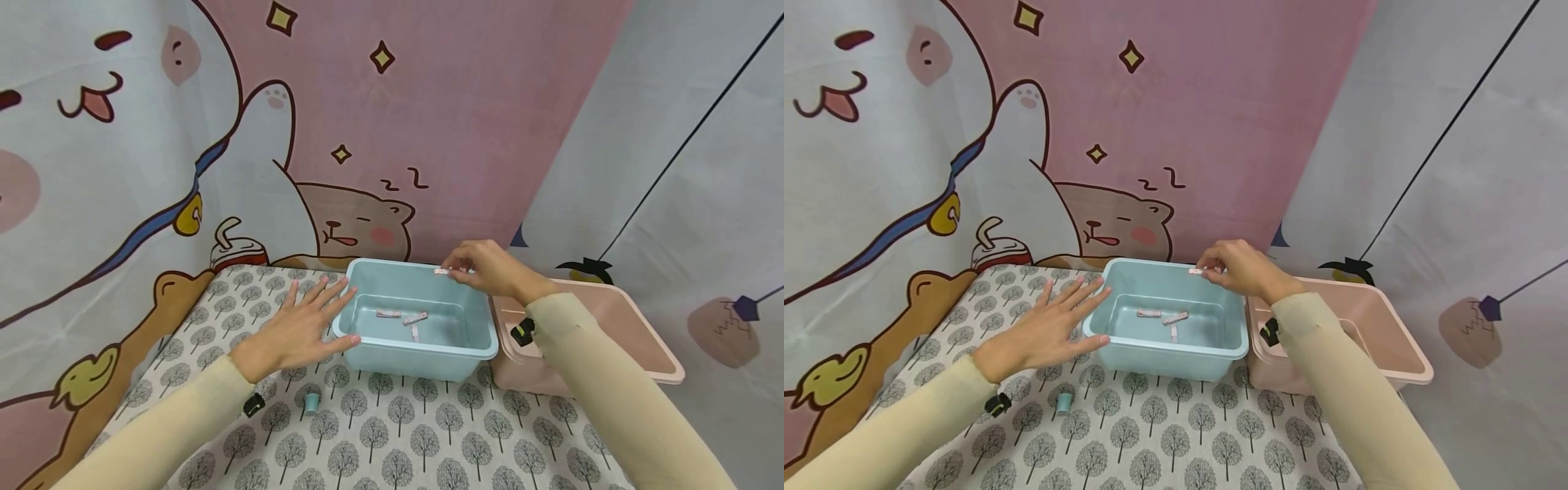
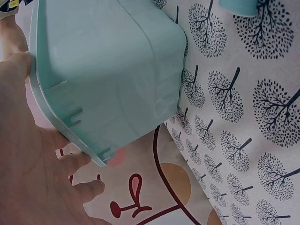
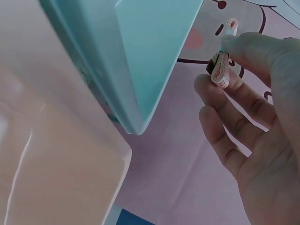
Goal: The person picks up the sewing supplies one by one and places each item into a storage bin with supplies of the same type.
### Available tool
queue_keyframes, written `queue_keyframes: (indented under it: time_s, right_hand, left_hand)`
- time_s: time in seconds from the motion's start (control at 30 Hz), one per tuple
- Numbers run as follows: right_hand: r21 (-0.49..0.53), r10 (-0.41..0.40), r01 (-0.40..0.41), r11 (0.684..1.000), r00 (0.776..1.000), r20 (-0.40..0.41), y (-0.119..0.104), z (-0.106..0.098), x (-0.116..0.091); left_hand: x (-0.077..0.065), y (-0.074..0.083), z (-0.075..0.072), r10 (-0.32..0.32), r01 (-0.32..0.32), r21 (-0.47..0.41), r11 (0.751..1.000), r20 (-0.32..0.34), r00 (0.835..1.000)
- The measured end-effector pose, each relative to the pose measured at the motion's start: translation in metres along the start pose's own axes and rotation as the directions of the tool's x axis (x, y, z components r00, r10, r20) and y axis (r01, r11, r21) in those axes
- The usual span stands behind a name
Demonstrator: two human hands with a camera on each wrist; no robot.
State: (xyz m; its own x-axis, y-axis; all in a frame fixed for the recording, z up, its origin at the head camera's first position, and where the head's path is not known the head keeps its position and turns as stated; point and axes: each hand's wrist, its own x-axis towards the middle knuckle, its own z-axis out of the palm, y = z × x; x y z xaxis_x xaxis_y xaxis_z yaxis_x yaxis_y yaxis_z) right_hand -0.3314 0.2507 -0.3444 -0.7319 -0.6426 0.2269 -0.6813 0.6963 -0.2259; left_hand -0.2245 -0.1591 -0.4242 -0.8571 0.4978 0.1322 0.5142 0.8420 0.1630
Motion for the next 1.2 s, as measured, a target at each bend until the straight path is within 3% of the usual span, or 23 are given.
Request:
queue_keyframes:
  time_s: [0.33, 0.7, 1.0, 1.2]
  right_hand:
    - [-0.059, 0.107, -0.103, 0.993, 0.992, 0.066, -0.002, -0.002, -0.005]
    - [-0.031, 0.086, -0.086, 0.996, 0.996, 0.023, -0.024, 0.0, -0.015]
    - [0.01, -0.025, 0.025, 1.0, 0.999, -0.019, -0.049, 0.017, -0.032]
    - [-0.003, -0.125, 0.125, 0.992, 0.99, -0.072, -0.067, 0.023, -0.042]
  left_hand:
    - [0.0, 0.002, -0.001, 0.001, -0.001, 0.0, 1.0, 0.002, 1.0]
    - [-0.001, 0.002, -0.004, -0.003, 0.003, -0.011, 1.0, 0.018, 1.0]
    - [0.0, -0.005, -0.003, 0.016, -0.016, -0.01, 1.0, 0.019, 1.0]
    - [0.0, -0.01, -0.004, 0.035, -0.034, -0.038, 0.999, 0.026, 0.999]
